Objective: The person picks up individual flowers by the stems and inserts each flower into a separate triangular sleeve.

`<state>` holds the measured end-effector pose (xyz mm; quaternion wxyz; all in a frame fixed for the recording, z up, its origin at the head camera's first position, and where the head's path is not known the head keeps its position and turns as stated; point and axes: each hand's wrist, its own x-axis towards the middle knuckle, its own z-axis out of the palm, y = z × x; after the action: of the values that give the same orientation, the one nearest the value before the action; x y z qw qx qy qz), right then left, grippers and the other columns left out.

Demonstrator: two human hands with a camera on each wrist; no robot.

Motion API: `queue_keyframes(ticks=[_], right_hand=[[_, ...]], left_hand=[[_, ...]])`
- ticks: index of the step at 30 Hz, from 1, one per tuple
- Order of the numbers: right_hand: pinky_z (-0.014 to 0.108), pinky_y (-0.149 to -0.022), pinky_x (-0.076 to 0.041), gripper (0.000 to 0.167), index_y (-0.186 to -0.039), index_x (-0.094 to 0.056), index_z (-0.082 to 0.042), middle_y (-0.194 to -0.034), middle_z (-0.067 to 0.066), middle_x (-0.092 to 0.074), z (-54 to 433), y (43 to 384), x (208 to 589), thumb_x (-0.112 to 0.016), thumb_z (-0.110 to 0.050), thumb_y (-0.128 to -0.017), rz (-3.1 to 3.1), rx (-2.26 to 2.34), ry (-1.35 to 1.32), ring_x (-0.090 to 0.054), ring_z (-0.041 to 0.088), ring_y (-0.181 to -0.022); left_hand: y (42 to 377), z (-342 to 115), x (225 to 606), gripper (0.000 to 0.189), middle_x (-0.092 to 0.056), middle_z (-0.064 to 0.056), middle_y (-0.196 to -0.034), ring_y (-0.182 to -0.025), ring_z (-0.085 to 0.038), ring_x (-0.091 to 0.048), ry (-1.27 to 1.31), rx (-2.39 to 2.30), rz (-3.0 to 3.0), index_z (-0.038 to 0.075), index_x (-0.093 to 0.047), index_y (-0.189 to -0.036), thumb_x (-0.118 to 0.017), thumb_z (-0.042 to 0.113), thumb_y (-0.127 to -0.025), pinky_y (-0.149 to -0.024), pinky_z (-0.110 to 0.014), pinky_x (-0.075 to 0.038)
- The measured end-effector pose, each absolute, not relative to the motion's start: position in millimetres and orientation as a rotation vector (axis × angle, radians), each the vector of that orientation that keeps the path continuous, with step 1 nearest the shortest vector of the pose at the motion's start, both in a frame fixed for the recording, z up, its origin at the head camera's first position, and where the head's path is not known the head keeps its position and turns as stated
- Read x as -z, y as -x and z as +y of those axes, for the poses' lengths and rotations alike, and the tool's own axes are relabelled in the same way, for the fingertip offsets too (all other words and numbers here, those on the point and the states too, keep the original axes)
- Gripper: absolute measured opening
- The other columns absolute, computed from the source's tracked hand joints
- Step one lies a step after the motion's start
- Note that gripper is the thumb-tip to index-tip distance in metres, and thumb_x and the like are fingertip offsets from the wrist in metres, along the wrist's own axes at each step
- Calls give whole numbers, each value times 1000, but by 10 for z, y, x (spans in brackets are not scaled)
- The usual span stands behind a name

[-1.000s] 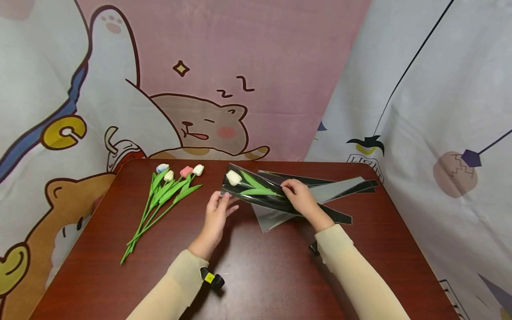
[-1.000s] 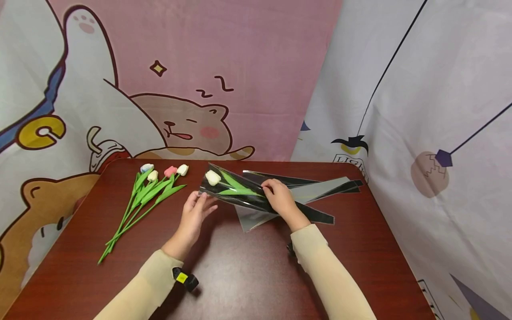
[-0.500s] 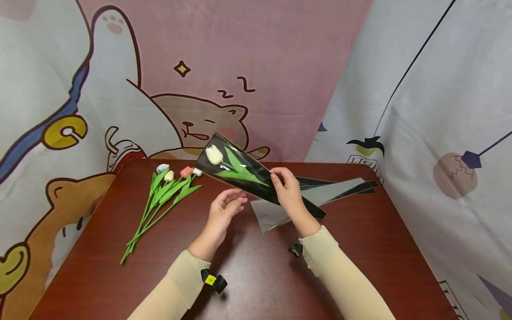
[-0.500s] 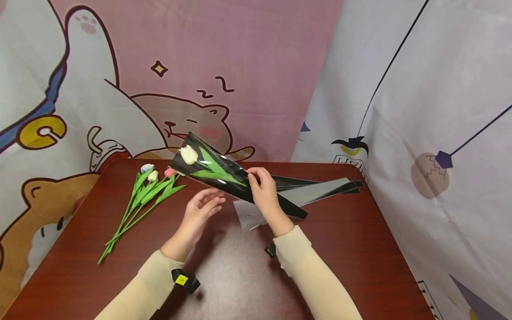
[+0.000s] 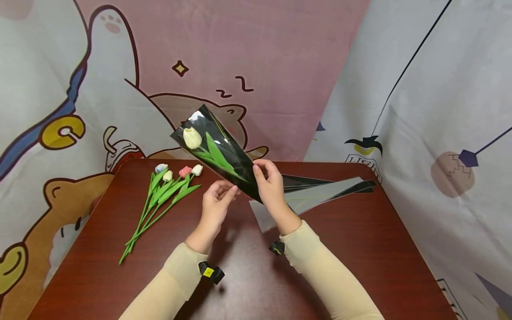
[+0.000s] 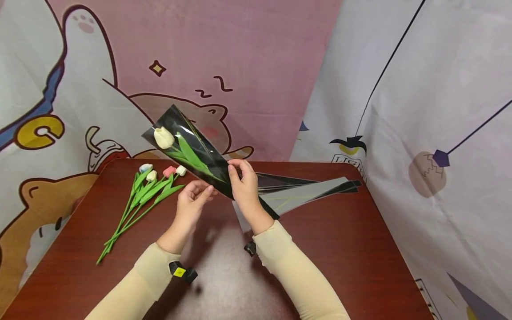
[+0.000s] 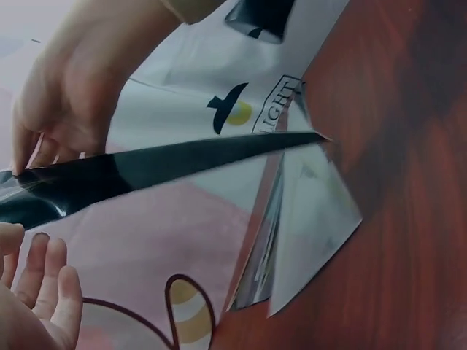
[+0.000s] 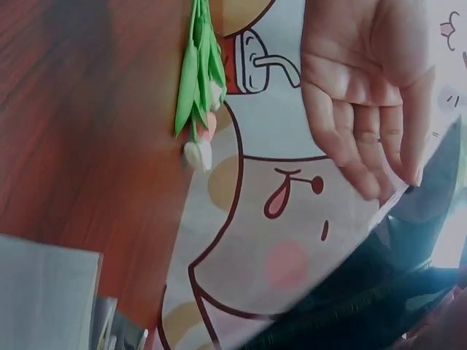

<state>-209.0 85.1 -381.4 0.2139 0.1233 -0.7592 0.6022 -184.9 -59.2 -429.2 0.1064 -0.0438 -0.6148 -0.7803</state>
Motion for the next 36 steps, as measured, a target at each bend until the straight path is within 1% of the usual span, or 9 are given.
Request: queue_keyframes(ticks=[3, 7, 12, 16, 20, 24, 28, 32, 36], right_hand=[[19, -66, -43, 15, -103, -63, 4, -94, 19, -65, 791, 2012, 3719, -58, -6, -92, -2103, -1735, -311, -52, 6, -72], [20, -65, -43, 15, -101, -64, 9, -91, 24, -66, 745, 1925, 3603, -61, -1, -90, -2156, -1717, -297, -55, 16, -72], [19, -62, -45, 14, -97, -67, 1, -83, 15, -69, 744, 2121, 3892, -66, -7, -87, -2232, -1583, -310, -59, 19, -70], [22, -62, -48, 14, -96, -68, -3, -80, 11, -69, 735, 2234, 4133, -67, -14, -88, -2343, -1509, -300, -60, 18, -69], [21, -57, -44, 14, -97, -68, -6, -80, 7, -69, 707, 2252, 4327, -66, -18, -89, -2478, -1442, -272, -55, 13, -65], [22, -58, -43, 16, -98, -69, -5, -81, 7, -70, 672, 2269, 4535, -66, -17, -89, -2584, -1414, -239, -54, 11, -63], [23, -63, -46, 16, -99, -68, 0, -81, 11, -70, 635, 2304, 4708, -66, -11, -87, -2635, -1446, -229, -56, 12, -66], [22, -62, -47, 18, -101, -67, 2, -80, 13, -68, 597, 2357, 4833, -65, -9, -86, -2691, -1483, -193, -56, 12, -65], [24, -65, -47, 22, -106, -66, 0, -80, 11, -67, 558, 2398, 4909, -66, -10, -86, -2759, -1442, -152, -58, 15, -69]], left_hand=[[1879, -666, 4249, 16, -65, -2, -77, -71, -13, -66, 100, 2274, -1781, -9, -57, -96, -64, 2, -88, -67, -23, -54], [1930, -774, 4214, 16, -64, 5, -75, -66, -10, -63, 38, 2221, -1780, -8, -58, -98, -64, 2, -88, -62, -19, -52], [1964, -894, 4154, 20, -62, 9, -72, -63, -5, -58, -31, 2151, -1856, -10, -61, -101, -66, 4, -87, -58, -17, -48], [2003, -965, 4228, 20, -63, 6, -74, -62, -4, -58, -130, 2103, -1970, -10, -64, -102, -65, 4, -87, -57, -16, -47], [2047, -1016, 4473, 19, -67, -4, -80, -62, -2, -58, -212, 1993, -2105, -5, -67, -101, -67, 8, -87, -59, -16, -48], [2064, -1056, 4701, 16, -70, -13, -85, -64, -9, -63, -282, 1876, -2255, -1, -70, -99, -67, 9, -86, -60, -19, -51], [2080, -1095, 4867, 14, -71, -15, -84, -64, -14, -66, -322, 1826, -2346, 0, -70, -97, -68, 8, -86, -58, -22, -50], [2106, -1137, 4967, 14, -71, -15, -82, -59, -8, -63, -355, 1773, -2400, -1, -70, -96, -68, 8, -85, -51, -19, -45], [2125, -1167, 5010, 14, -72, -15, -82, -56, -5, -61, -389, 1699, -2468, -1, -71, -95, -68, 9, -85, -49, -18, -43]])
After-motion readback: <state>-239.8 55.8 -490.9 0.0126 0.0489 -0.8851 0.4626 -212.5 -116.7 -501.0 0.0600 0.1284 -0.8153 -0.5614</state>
